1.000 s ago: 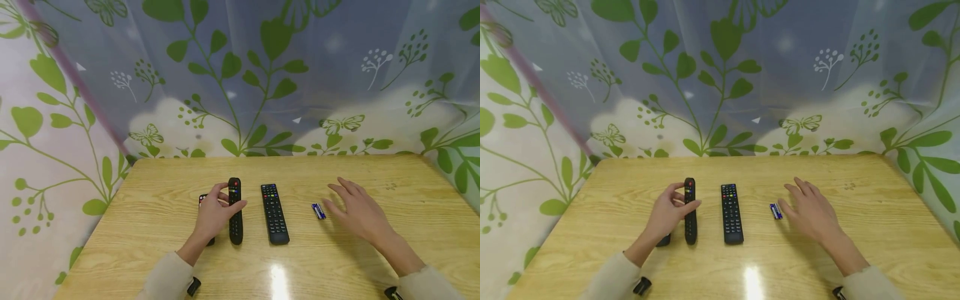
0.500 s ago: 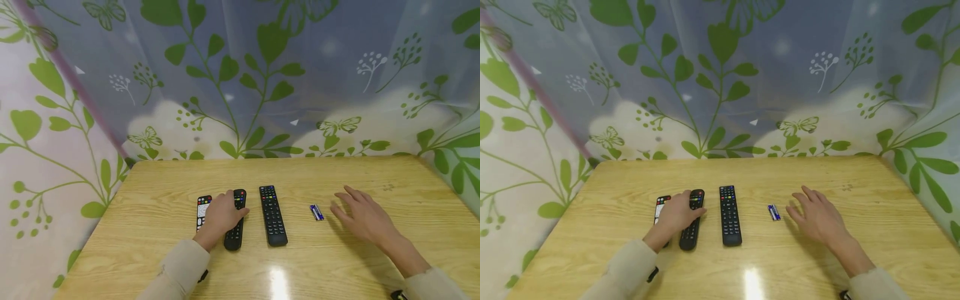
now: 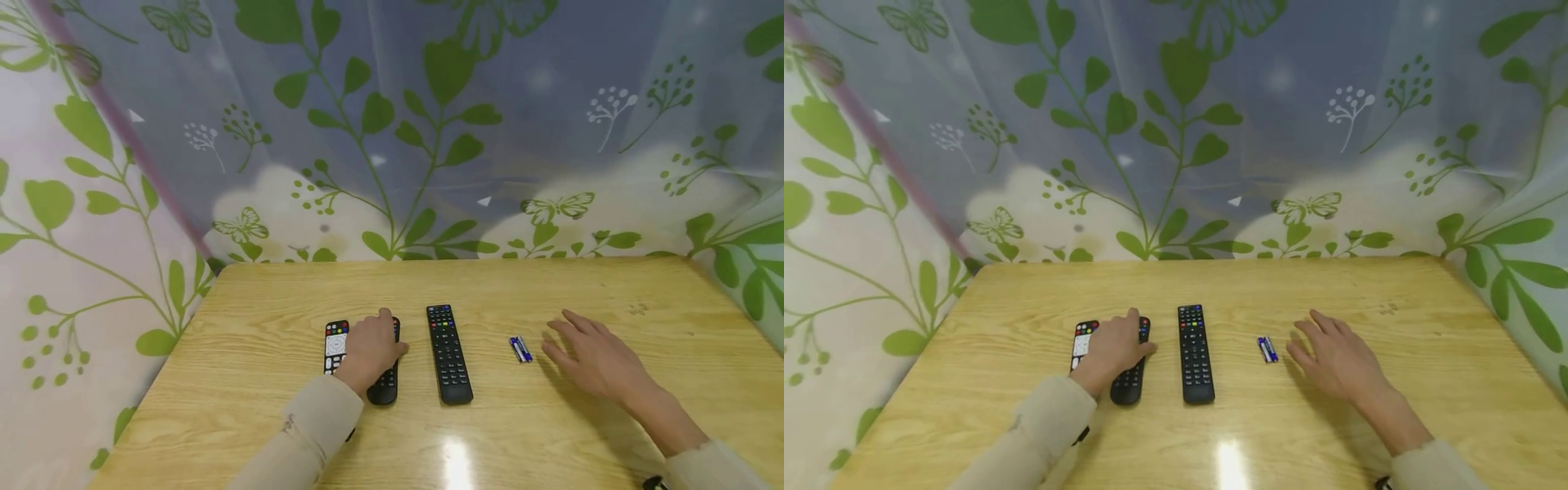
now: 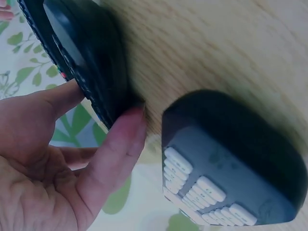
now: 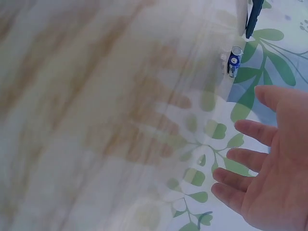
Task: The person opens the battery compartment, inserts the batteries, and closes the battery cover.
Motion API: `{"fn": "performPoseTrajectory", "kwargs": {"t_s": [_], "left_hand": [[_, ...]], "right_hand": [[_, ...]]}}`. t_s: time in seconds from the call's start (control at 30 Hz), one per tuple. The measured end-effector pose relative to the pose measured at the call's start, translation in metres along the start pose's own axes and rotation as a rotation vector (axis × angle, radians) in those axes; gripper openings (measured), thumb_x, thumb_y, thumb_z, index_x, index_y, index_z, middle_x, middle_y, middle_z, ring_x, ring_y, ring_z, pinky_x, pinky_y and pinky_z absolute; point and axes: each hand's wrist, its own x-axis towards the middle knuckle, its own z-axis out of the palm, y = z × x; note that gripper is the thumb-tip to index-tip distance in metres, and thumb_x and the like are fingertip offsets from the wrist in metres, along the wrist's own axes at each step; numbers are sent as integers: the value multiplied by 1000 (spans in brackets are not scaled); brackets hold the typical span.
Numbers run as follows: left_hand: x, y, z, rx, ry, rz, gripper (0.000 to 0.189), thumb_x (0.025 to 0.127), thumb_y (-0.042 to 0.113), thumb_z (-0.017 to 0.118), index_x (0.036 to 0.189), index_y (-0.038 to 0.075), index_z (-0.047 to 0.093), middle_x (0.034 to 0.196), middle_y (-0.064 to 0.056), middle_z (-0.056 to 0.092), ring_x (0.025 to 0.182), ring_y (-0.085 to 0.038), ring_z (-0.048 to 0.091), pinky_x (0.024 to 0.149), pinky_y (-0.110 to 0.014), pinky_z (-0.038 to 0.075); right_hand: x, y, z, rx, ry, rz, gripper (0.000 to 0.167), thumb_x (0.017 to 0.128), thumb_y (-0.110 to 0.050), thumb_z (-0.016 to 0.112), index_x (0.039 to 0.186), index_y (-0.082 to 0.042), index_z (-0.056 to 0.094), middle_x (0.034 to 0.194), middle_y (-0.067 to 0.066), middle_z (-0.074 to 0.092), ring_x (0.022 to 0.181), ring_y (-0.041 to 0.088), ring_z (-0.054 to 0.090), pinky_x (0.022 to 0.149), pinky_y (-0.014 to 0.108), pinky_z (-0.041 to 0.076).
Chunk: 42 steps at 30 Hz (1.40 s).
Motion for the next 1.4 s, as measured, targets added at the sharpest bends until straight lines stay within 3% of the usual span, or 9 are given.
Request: {"fn": "performPoseTrajectory", "kwargs": {"t_s": [0.1, 0.33, 0.47, 0.57, 0.73, 0.87, 1.03, 1.2, 1.4], "left_hand": [[1, 1, 0, 12, -25, -14, 67, 82, 42, 74, 129, 0, 50, 88, -16, 64, 71, -29, 63, 54, -38, 52], [-7, -4, -8, 64, -56, -66, 80, 87, 54, 62, 145, 4, 37, 61, -9, 55, 46, -20, 52, 40, -33, 41], [-17, 2, -21, 123, -14, -19, 65, 90, 50, 61, 137, 7, 48, 92, -14, 62, 76, -30, 62, 61, -42, 52], [-25, 13, -28, 92, -9, 62, 59, 91, 45, 61, 134, 6, 50, 116, -18, 56, 99, -36, 58, 73, -48, 52], [-30, 37, -33, -26, -99, 160, 67, 91, 45, 60, 142, 5, 43, 131, -19, 50, 104, -35, 58, 74, -47, 54], [-21, 54, -24, -76, -146, 170, 69, 92, 45, 58, 145, 5, 38, 138, -21, 46, 106, -36, 58, 75, -46, 54], [-3, 73, -3, -92, -136, 158, 68, 94, 45, 55, 146, 6, 36, 138, -23, 43, 101, -36, 60, 68, -42, 55], [8, 81, 10, 34, -77, 93, 61, 92, 47, 58, 140, 12, 46, 117, -18, 56, 84, -29, 63, 58, -38, 54], [15, 83, 20, 56, -40, 87, 52, 88, 41, 63, 129, 9, 56, 95, -10, 67, 74, -21, 65, 53, -32, 53]], "right_hand": [[-1, 1, 1, 10, -9, -3, 57, 100, -46, 44, 133, 0, 51, 142, 32, 35, 120, 56, 36, 93, 68, 33], [0, -2, 4, -11, 15, -35, 51, 99, -42, 49, 132, -3, 54, 141, 29, 39, 119, 54, 41, 93, 66, 36], [0, -4, 4, -10, 32, -40, 51, 99, -41, 49, 131, -3, 54, 140, 30, 40, 118, 54, 41, 92, 66, 37], [-1, -5, 3, -5, 40, -37, 51, 99, -41, 49, 131, -2, 53, 139, 30, 39, 118, 54, 41, 90, 66, 38], [-2, -11, 1, -7, 66, -51, 48, 98, -38, 52, 131, -3, 55, 138, 30, 41, 117, 54, 41, 88, 66, 40], [0, -16, 3, -17, 80, -77, 47, 98, -37, 54, 131, -4, 55, 138, 29, 41, 118, 53, 41, 88, 65, 41], [1, -19, 6, -48, 88, -98, 50, 96, -37, 58, 134, -5, 53, 140, 29, 39, 124, 52, 36, 97, 64, 34], [2, -20, 6, -62, 91, -117, 52, 96, -37, 57, 136, -5, 50, 142, 30, 36, 128, 51, 31, 103, 62, 28], [2, -21, 6, -53, 71, -99, 53, 96, -39, 56, 137, -6, 50, 144, 29, 33, 127, 52, 31, 101, 63, 29]]}}
